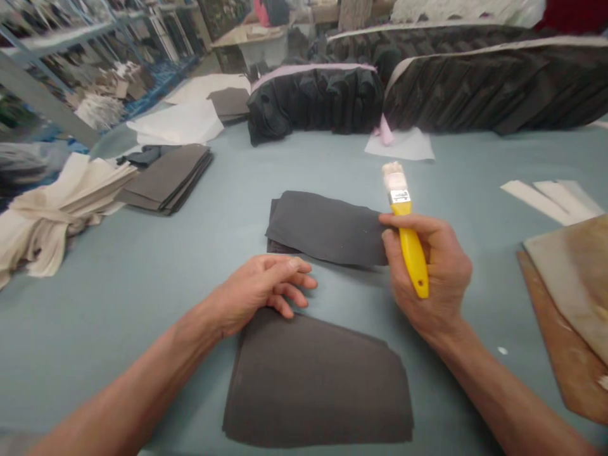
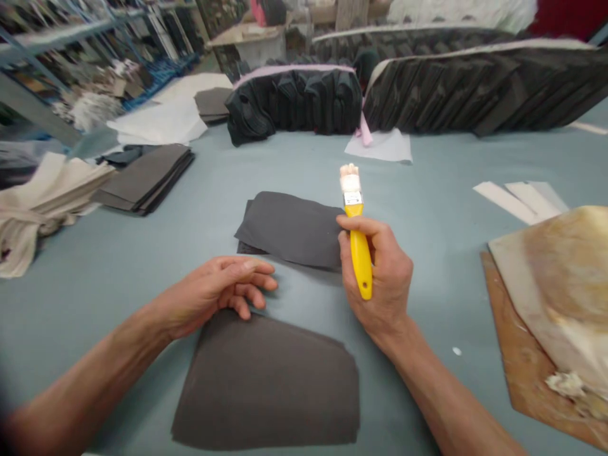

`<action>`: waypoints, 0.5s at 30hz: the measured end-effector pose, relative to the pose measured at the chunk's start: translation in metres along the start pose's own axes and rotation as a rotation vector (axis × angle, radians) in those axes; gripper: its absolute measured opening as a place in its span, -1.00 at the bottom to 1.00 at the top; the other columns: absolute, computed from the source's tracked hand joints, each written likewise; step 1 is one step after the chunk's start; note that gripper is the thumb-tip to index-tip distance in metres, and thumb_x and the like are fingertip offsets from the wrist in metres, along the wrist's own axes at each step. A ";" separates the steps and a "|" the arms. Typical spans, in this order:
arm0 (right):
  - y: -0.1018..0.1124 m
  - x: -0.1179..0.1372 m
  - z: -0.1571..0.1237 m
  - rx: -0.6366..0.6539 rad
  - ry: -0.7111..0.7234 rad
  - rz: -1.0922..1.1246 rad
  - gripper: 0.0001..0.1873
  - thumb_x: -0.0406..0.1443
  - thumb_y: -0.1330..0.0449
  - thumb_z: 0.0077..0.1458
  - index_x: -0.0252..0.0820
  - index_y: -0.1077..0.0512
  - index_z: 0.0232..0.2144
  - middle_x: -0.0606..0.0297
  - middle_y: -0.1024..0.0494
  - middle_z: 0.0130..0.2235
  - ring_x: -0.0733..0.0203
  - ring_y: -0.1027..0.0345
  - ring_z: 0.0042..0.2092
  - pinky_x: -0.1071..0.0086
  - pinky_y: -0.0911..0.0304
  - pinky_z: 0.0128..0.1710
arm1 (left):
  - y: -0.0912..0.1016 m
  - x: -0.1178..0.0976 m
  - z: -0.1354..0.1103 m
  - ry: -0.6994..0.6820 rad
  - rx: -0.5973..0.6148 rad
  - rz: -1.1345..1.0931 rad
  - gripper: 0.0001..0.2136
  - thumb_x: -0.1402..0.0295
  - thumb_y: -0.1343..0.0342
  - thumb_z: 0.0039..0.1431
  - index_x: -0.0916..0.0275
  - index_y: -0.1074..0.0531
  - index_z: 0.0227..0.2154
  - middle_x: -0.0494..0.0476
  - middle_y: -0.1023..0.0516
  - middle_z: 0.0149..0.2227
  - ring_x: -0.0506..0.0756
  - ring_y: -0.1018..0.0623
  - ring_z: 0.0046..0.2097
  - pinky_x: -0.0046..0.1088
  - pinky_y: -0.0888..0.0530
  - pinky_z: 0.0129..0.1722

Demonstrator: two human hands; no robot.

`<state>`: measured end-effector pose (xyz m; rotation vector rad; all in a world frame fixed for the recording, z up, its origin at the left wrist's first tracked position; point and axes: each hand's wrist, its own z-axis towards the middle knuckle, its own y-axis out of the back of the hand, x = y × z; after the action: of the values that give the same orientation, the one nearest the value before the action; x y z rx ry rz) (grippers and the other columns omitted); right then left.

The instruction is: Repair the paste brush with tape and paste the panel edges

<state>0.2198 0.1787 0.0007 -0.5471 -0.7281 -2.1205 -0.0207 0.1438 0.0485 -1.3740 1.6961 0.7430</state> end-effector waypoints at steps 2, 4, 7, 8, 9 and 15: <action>-0.001 0.012 0.003 -0.014 -0.005 0.009 -0.82 -0.28 -0.26 0.26 0.05 -0.51 -0.09 0.26 -0.69 -0.20 0.03 -0.59 -0.22 0.18 -0.46 -0.34 | -0.005 -0.005 0.002 -0.046 0.063 0.109 -0.51 -0.09 -0.29 0.16 0.28 -0.61 -0.14 0.33 -0.71 -0.09 0.09 -0.64 -0.29 -0.49 -0.53 -0.42; -0.002 0.022 0.007 -0.015 -0.008 0.025 -0.83 -0.29 -0.25 0.26 0.04 -0.51 -0.09 0.25 -0.68 -0.20 0.02 -0.58 -0.19 0.17 -0.47 -0.32 | -0.008 -0.009 0.005 -0.126 0.079 0.282 -0.54 -0.08 -0.20 0.26 0.27 -0.63 -0.15 0.30 -0.73 -0.10 0.07 -0.61 -0.28 -0.54 -0.47 -0.44; -0.006 0.034 0.014 -0.023 0.016 0.059 -0.83 -0.30 -0.24 0.27 0.04 -0.52 -0.10 0.26 -0.67 -0.22 0.04 -0.56 -0.22 0.19 -0.47 -0.34 | -0.009 -0.011 0.011 -0.066 0.162 0.285 -0.45 -0.14 -0.11 0.31 0.33 -0.62 -0.15 0.34 -0.73 -0.13 0.04 -0.56 -0.36 -0.56 -0.38 -0.54; -0.007 0.037 0.016 -0.030 0.026 0.079 -0.83 -0.30 -0.24 0.27 0.04 -0.51 -0.10 0.27 -0.66 -0.21 0.05 -0.56 -0.24 0.19 -0.48 -0.34 | -0.009 -0.011 0.013 -0.010 0.206 0.189 -0.43 -0.17 -0.14 0.28 0.34 -0.61 -0.15 0.36 -0.73 -0.12 0.04 -0.56 -0.38 -0.55 -0.38 -0.56; -0.009 0.041 0.019 -0.037 0.033 0.104 -0.84 -0.30 -0.23 0.28 0.04 -0.51 -0.10 0.27 -0.66 -0.21 0.06 -0.56 -0.24 0.19 -0.49 -0.32 | -0.011 -0.011 0.014 0.035 0.245 0.066 -0.43 -0.17 -0.20 0.23 0.34 -0.60 -0.14 0.39 -0.72 -0.09 0.04 -0.57 -0.38 -0.54 -0.41 -0.55; -0.009 0.073 0.023 -0.044 0.031 0.213 -0.86 -0.30 -0.25 0.30 0.03 -0.49 -0.10 0.23 -0.66 -0.14 0.01 -0.58 -0.10 0.11 -0.54 -0.15 | -0.031 -0.017 0.020 -0.053 0.046 -0.758 -0.78 0.18 -0.26 0.32 0.26 -0.54 -0.25 0.11 -0.67 -0.29 0.00 -0.63 -0.32 -0.54 -0.55 -0.34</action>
<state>0.1736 0.1583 0.0585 -0.5875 -0.5806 -1.9456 0.0151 0.1616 0.0544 -1.7718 1.0058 0.2932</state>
